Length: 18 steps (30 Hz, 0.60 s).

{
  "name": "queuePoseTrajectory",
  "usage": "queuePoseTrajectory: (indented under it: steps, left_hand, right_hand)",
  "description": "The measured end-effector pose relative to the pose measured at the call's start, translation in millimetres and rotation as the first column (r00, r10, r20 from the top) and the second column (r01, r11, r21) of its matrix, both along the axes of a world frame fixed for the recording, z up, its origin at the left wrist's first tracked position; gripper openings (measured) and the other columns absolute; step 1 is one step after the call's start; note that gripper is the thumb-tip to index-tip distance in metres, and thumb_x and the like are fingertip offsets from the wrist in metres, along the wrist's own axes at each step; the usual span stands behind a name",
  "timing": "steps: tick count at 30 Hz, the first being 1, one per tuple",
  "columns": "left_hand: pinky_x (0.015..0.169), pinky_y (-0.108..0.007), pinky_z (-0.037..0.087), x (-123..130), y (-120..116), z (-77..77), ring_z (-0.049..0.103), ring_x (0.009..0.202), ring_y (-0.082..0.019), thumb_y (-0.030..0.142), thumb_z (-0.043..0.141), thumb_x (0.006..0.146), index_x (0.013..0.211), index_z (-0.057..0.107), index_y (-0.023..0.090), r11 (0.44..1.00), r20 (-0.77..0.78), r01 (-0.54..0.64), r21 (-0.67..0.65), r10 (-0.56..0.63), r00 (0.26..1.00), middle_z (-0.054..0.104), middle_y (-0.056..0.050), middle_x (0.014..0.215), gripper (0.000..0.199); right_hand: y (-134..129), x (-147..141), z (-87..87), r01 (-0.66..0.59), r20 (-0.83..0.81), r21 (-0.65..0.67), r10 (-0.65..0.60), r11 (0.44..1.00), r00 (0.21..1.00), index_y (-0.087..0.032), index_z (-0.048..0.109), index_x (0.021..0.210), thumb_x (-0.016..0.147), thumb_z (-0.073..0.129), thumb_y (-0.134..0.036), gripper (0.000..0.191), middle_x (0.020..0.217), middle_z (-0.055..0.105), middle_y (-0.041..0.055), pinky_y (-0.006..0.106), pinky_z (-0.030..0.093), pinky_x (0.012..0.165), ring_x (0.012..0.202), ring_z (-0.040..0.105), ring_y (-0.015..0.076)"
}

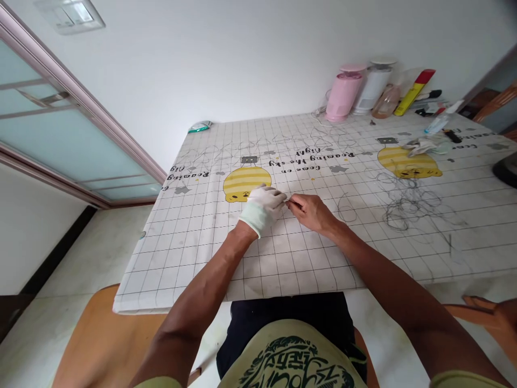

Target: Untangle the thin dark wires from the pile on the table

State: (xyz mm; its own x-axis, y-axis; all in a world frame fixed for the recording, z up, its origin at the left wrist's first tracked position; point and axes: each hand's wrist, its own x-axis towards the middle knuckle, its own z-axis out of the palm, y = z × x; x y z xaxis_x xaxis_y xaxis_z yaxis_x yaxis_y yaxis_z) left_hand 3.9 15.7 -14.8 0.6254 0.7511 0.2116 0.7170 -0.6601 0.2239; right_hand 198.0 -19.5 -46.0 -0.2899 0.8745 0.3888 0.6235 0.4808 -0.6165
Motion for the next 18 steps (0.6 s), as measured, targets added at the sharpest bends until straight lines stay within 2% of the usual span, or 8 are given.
queuePoseTrajectory:
  steps: [3,6,9,11,14,16,18]
  left_hand:
    - [0.094,-0.037,0.045,-2.3,-6.2,0.7,0.065,0.087,-0.023,0.029,0.046,0.102,0.094,0.077,0.024,0.996,0.023,-0.068,-0.056,0.070,0.997,0.070,-0.006,0.079,0.033]
    - [0.083,-0.031,0.048,-3.5,-18.3,7.5,0.064,0.087,-0.021,0.036,0.055,0.098,0.096,0.078,0.025,0.975,0.142,-0.137,-0.176,0.163,0.976,0.071,-0.003,0.082,0.026]
    - [0.082,-0.028,0.049,-2.7,-26.7,14.2,0.066,0.092,-0.019,0.037,0.055,0.096,0.095,0.079,0.027,0.922,0.293,-0.172,-0.348,0.281,0.914,0.076,0.000,0.090,0.026]
    - [0.082,-0.027,0.050,-1.7,-27.8,16.6,0.068,0.094,-0.018,0.038,0.052,0.097,0.091,0.080,0.028,0.869,0.350,-0.204,-0.450,0.382,0.855,0.079,0.002,0.092,0.030]
    - [0.083,-0.027,0.051,-1.0,-24.6,17.7,0.070,0.095,-0.019,0.039,0.052,0.097,0.085,0.079,0.027,0.810,0.391,-0.249,-0.531,0.495,0.776,0.081,0.003,0.091,0.032]
    - [0.086,-0.028,0.051,-0.8,-22.0,17.1,0.070,0.095,-0.019,0.040,0.053,0.097,0.084,0.080,0.026,0.785,0.416,-0.268,-0.559,0.544,0.729,0.081,0.003,0.089,0.032]
    - [0.089,-0.029,0.051,-0.6,-20.8,15.9,0.071,0.094,-0.019,0.041,0.054,0.096,0.088,0.081,0.026,0.768,0.429,-0.278,-0.577,0.574,0.697,0.081,0.002,0.086,0.032]
  right_hand:
    - [-0.2,-2.3,1.1,-0.003,-0.008,0.010,0.003,1.000,1.000,-0.023,0.045,0.070,0.102,0.051,-0.033,0.035,0.065,0.053,-0.0010,0.031,0.030,0.057,0.058,0.042,0.0141]
    - [1.4,-1.8,0.3,0.027,-0.009,0.059,-0.027,0.998,1.000,-0.023,0.048,0.070,0.101,0.054,-0.030,0.033,0.064,0.055,-0.0010,0.030,0.030,0.055,0.057,0.043,0.0138]
    - [2.0,-0.8,-0.8,0.045,-0.007,0.095,-0.044,0.994,0.999,-0.023,0.050,0.070,0.100,0.056,-0.028,0.030,0.064,0.058,-0.0008,0.031,0.033,0.056,0.056,0.046,0.0137]
    - [0.7,-1.9,-0.3,0.053,-0.088,0.026,-0.051,0.998,0.995,-0.023,0.056,0.075,0.098,0.060,-0.030,0.025,0.070,0.067,0.0005,0.030,0.041,0.058,0.060,0.057,0.0147]
    - [-2.5,-7.3,2.6,0.005,-0.343,-0.204,-0.076,0.979,0.936,-0.023,0.063,0.089,0.095,0.067,-0.034,0.014,0.083,0.076,0.0031,0.031,0.054,0.064,0.071,0.072,0.0185]
    - [-3.9,-12.2,4.5,-0.053,-0.483,-0.302,-0.105,0.952,0.870,-0.022,0.064,0.095,0.094,0.068,-0.035,0.014,0.085,0.078,0.0047,0.033,0.059,0.066,0.073,0.075,0.0204]
    - [-3.7,-17.0,5.0,-0.064,-0.548,-0.320,-0.129,0.945,0.827,-0.021,0.066,0.095,0.094,0.067,-0.036,0.015,0.082,0.077,0.0055,0.034,0.061,0.065,0.071,0.075,0.0205]
